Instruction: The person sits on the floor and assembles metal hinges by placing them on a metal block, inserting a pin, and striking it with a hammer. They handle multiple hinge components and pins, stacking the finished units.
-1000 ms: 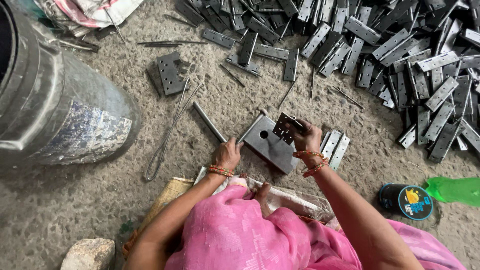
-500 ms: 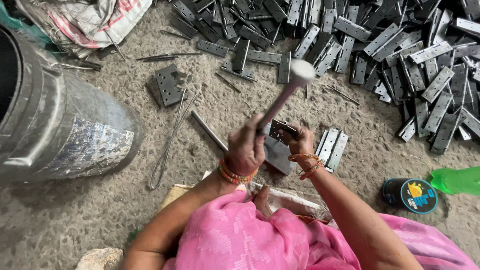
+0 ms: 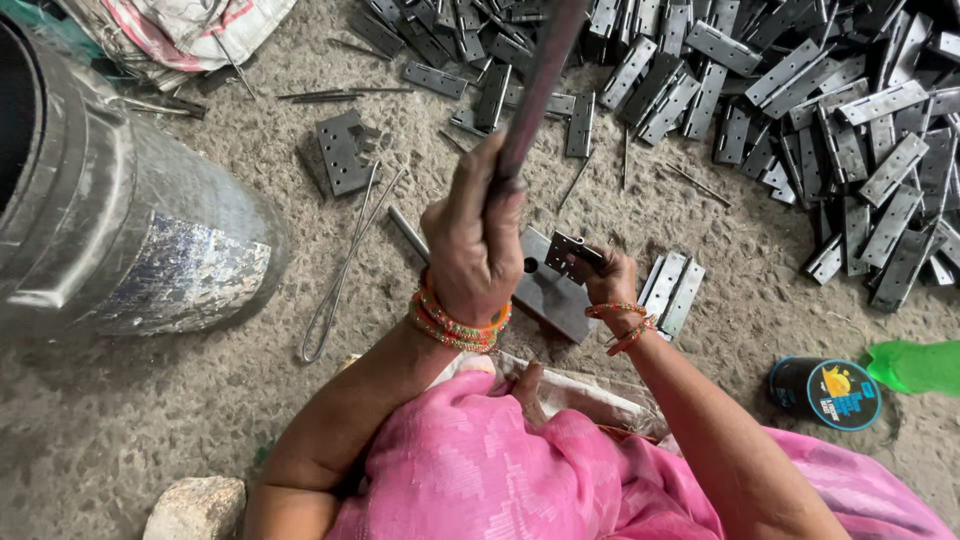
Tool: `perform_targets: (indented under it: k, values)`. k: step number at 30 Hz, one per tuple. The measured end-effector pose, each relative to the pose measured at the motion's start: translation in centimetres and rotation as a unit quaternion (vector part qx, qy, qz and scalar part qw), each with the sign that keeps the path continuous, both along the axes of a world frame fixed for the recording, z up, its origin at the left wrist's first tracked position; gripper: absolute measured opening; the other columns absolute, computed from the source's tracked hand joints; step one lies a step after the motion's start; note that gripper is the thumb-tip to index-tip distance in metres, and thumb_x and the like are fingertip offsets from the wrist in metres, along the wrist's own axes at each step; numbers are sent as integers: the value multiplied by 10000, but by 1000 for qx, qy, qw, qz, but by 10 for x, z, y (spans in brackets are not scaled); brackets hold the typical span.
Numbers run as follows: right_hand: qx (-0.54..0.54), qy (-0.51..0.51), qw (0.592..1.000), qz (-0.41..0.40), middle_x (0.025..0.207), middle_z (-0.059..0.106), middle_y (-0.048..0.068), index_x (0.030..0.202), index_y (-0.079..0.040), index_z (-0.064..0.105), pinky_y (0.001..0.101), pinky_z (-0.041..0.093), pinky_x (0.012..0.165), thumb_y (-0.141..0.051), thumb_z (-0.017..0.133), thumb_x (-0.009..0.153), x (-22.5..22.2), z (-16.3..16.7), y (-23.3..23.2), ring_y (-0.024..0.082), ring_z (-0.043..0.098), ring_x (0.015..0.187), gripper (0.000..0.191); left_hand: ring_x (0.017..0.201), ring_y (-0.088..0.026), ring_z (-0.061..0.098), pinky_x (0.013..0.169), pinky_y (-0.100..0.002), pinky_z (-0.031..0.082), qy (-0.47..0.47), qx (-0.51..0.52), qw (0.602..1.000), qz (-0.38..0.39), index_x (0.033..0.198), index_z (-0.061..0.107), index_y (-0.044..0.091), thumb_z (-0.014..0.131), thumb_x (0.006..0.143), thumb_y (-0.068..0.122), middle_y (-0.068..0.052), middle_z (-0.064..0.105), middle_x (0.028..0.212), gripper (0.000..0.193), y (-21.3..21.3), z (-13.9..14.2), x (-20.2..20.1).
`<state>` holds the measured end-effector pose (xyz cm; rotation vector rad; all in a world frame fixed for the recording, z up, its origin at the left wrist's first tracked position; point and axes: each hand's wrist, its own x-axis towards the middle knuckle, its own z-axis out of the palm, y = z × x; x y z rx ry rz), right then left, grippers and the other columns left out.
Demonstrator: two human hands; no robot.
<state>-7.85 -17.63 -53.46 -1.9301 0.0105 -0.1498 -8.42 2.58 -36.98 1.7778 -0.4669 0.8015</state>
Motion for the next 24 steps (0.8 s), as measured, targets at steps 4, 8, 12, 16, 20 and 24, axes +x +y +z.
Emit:
perform_targets:
  k: [4,8,12,16,20,24]
  values:
    - [79,23,997,6,779,754,-24,1012,-41,789,218,516,565,-44,794,881,-2,3,-1,-1,629,671,132,601,-139,644,525,-299,512,-135,9,990,-32,1498,422,60,487,1155,245,-205,739,969,396,-9,-29,-22]
    - [-39,-2,999,15,736,762,11,961,-49,814,241,510,535,-42,805,890,-7,2,-3,36,658,617,73,443,-226,596,383,-357,463,421,335,843,-22,1308,624,96,508,1106,272,-127,664,588,292,-11,-78,-53]
    - [-27,1,1000,4,778,777,1,967,-51,807,244,527,568,-34,815,886,-9,-1,-4,43,664,658,83,512,-274,642,450,-373,464,255,293,921,16,1189,699,103,649,1002,273,-139,670,609,257,-3,-89,-47]
    - [-17,1,1000,-5,807,776,-5,1000,-64,806,232,546,576,-31,814,856,-8,-1,-1,31,677,679,147,548,-222,676,479,-369,464,177,167,970,13,1277,653,78,623,1042,221,-120,700,700,277,2,-63,-24]
    - [18,-11,999,27,814,779,16,998,-37,800,229,518,603,-11,810,886,-9,5,2,22,610,710,115,646,-178,705,554,-354,524,59,75,995,-9,1446,525,70,561,1104,178,-112,695,795,361,0,-43,-23]
    - [75,20,997,18,826,772,-14,1019,-45,790,214,525,604,-5,786,880,-11,14,4,-3,632,711,145,634,-255,710,524,-365,555,116,207,971,-29,1365,534,75,521,1095,263,-213,724,877,329,-7,-54,-42]
